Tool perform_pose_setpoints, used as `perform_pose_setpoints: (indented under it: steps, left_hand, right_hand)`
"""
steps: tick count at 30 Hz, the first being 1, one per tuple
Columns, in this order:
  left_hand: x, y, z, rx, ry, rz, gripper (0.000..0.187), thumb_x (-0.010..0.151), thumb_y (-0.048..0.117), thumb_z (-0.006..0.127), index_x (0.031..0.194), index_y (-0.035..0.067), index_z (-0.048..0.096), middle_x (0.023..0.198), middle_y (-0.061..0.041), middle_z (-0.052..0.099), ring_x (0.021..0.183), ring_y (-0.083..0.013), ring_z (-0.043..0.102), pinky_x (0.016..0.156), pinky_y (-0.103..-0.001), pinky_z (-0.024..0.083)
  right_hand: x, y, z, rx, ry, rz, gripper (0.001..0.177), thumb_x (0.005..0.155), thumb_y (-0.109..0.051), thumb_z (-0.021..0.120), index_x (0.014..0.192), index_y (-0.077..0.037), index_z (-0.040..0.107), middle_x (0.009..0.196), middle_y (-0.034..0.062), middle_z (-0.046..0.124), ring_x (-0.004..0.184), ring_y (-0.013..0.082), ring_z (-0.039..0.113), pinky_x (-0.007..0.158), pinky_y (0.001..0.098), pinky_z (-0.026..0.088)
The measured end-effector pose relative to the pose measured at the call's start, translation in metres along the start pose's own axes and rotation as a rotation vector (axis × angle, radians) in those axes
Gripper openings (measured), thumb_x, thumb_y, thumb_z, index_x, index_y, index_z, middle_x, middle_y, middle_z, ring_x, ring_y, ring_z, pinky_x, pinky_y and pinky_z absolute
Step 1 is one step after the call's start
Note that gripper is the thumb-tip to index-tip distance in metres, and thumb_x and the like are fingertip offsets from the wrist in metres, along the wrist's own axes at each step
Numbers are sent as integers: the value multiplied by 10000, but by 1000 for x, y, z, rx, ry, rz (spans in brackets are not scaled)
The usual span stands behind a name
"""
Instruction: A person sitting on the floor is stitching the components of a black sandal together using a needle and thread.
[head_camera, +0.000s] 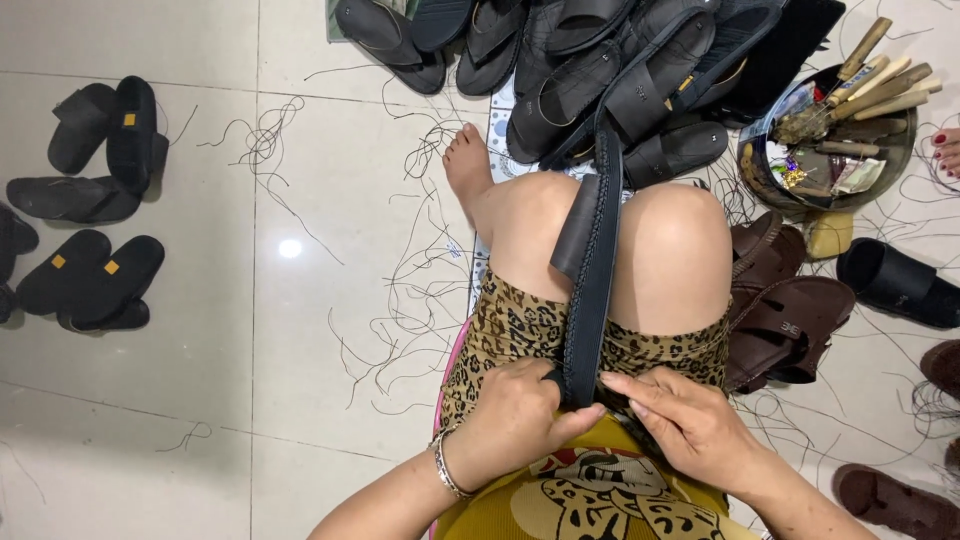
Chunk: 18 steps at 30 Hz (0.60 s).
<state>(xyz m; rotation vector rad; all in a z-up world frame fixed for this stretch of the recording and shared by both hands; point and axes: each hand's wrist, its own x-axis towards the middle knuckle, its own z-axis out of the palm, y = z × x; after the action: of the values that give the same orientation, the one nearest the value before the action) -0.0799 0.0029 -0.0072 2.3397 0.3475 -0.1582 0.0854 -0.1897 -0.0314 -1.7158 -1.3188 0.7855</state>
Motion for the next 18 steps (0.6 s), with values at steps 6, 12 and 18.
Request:
perform_pose_setpoints:
  steps: [6, 12, 18]
  left_hand:
    - [1, -1, 8, 18, 98, 34, 517, 955, 470, 698, 686, 36, 620, 672, -101, 620, 599, -284, 632, 503, -435, 500]
    - [3, 5, 1, -31, 140, 54, 510, 950, 458, 710, 715, 15, 616, 673, -118, 614, 600, -306, 640, 509, -445, 506]
    - [5, 8, 2, 24, 202, 97, 535, 961, 438, 710, 638, 35, 571, 617, -104, 579, 557, -289, 613, 531, -425, 500]
  right_hand:
    - [16, -8, -4, -68, -11, -61, 495, 947, -37, 619, 1422, -172, 592, 831, 35, 605, 656, 150, 560, 564, 250, 536]
    - [27, -4, 5, 68, 99, -160, 251, 976, -112, 591, 1183, 2, 675, 1041, 135, 770, 883, 248, 778, 787, 306, 674]
    - [42, -24, -1, -84, 92, -162, 163, 975, -97, 587, 1059, 33, 638, 906, 157, 723, 781, 269, 740, 693, 331, 646]
